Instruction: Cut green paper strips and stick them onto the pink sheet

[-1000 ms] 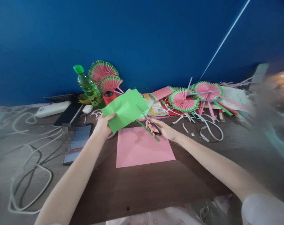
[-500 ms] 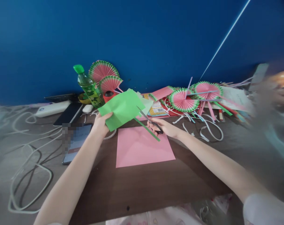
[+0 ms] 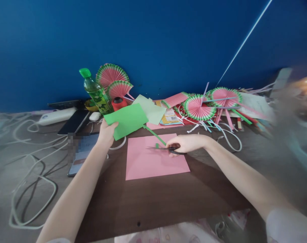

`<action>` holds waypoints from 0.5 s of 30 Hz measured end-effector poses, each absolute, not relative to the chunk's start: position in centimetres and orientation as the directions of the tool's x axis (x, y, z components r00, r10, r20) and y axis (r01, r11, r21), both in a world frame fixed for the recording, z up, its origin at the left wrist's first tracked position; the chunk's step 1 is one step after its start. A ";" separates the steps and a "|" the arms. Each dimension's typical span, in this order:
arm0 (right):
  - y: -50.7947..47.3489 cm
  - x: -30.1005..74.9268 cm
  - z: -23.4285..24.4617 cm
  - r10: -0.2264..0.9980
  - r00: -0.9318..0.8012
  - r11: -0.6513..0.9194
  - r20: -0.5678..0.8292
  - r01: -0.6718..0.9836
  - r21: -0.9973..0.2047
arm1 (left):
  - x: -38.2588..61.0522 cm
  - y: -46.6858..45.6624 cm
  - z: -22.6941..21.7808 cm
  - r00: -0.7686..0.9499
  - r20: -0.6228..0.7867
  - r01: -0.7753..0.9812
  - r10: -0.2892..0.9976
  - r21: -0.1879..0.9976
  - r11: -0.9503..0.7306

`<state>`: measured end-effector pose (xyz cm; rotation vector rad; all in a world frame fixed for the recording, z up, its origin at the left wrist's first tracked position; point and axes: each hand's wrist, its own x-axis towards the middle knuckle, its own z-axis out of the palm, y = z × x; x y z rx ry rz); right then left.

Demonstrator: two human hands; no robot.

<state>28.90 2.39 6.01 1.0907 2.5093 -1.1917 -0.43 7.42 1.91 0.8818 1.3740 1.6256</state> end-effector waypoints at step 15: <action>2.2 29.2 6.0 0.522 -0.711 0.454 -0.471 0.699 -0.552 | 4.6 3.2 3.5 0.651 0.085 0.547 0.754 0.636 -0.544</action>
